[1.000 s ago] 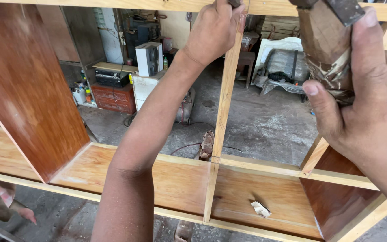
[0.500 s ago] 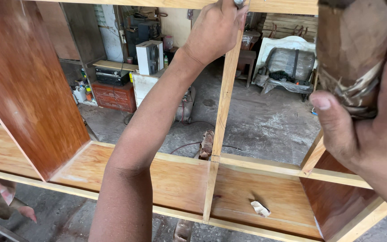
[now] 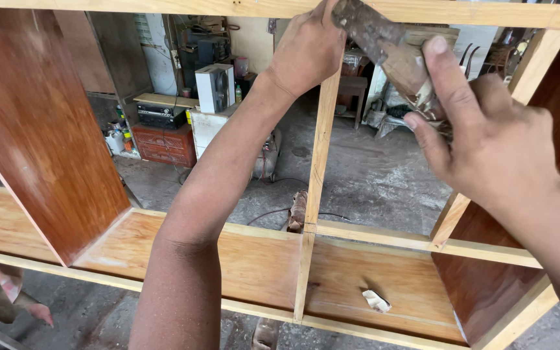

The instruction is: The person uses a claw hammer to drive nails into the wooden frame of a cabinet, positioning nails by hand and hammering them in at several spots. They then pick up an air hose from the floor and later reach into a tool shelf to grab an item.

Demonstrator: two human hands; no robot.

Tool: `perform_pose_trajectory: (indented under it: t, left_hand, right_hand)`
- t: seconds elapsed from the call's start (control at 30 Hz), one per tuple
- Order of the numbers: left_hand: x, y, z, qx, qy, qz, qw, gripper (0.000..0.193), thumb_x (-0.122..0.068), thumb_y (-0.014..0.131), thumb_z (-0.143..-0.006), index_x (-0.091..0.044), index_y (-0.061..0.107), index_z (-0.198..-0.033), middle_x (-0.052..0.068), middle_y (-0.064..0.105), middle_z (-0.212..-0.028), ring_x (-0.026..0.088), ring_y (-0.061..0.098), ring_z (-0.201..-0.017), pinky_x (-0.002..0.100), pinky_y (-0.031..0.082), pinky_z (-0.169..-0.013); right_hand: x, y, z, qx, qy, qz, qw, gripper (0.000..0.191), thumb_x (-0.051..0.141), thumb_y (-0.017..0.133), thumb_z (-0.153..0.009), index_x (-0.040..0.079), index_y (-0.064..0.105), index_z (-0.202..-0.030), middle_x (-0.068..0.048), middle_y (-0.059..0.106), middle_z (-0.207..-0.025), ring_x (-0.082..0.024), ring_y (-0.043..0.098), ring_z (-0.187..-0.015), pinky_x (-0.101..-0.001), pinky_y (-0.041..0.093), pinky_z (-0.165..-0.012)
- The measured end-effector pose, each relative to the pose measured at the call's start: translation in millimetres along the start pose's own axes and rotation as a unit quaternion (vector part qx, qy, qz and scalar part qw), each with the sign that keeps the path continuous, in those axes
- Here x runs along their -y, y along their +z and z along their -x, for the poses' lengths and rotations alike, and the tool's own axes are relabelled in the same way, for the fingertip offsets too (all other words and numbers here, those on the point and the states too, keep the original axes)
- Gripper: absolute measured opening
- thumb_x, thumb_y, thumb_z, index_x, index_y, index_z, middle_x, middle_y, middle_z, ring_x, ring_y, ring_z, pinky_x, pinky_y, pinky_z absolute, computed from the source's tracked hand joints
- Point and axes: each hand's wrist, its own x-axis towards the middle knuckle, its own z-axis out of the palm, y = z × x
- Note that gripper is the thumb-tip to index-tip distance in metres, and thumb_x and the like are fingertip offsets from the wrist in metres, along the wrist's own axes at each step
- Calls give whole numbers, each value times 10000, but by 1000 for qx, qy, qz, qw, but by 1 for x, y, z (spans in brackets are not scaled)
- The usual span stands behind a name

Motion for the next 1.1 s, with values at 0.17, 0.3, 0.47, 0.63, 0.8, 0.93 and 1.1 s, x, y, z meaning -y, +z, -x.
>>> perform_pose_trajectory:
  t: [0.17, 0.3, 0.47, 0.63, 0.8, 0.93, 1.1]
  left_hand:
    - [-1, -7, 0, 11, -38, 53, 998, 494, -65, 671, -923, 161, 449, -1302, 252, 693, -942, 388, 714, -781, 429, 600, -718]
    - [-10, -15, 8, 5, -145, 132, 981, 235, -136, 675, -1058, 23, 558, -1185, 193, 750, -936, 326, 755, -881, 418, 614, -776]
    - [-44, -29, 37, -297, -253, 428, 815, 96, -132, 497, -1167, -39, 510, -1187, 162, 751, -1206, 215, 754, -1125, 374, 623, -1016]
    - [-116, -48, 95, -258, -301, 392, 830, 16, -42, 487, -1138, -34, 492, -1151, 86, 624, -1017, 142, 596, -853, 287, 529, -790]
    - [-266, -27, 171, 33, -501, 413, 760, 284, -191, 737, -1029, -81, 523, -878, -35, 449, -763, 53, 422, -692, 261, 384, -574]
    - [-410, 15, 218, 67, -652, 570, 495, 253, -290, 612, -1041, -82, 566, -905, -43, 583, -795, 79, 570, -734, 275, 482, -661]
    - [-577, 68, 241, 75, -651, 664, 360, 376, -413, 560, -1110, -113, 482, -897, -43, 500, -782, 82, 498, -699, 281, 430, -655]
  right_hand:
    - [-7, 24, 23, -125, -29, -85, 988, 766, 295, 707, -1022, -72, 336, -1584, -179, 616, -840, -235, 570, -607, -366, 473, -470]
    - [-8, 23, 46, -69, 46, -107, 991, 732, 258, 764, -998, -106, 397, -1517, -163, 622, -760, -230, 571, -533, -354, 466, -420]
    - [26, 14, 140, -100, 228, -218, 944, 706, 242, 714, -1050, -72, 337, -1558, -263, 629, -1189, -322, 672, -1034, -370, 555, -884]
    - [81, 58, 281, -23, 400, -270, 876, 728, 237, 716, -944, -41, 447, -1559, -291, 678, -1235, -319, 701, -1130, -381, 560, -942]
    - [98, 57, 365, 109, 621, -385, 674, 702, 210, 739, -895, 43, 516, -1539, -141, 718, -762, -193, 674, -615, -334, 552, -634]
    - [82, 33, 421, 101, 669, -440, 590, 494, 207, 689, -926, 25, 567, -1368, -80, 596, -611, -128, 507, -484, -308, 433, -457]
    - [35, -13, 518, 145, 685, -468, 539, 475, 199, 676, -935, 9, 519, -1341, -7, 577, -673, -84, 501, -515, -276, 430, -452]
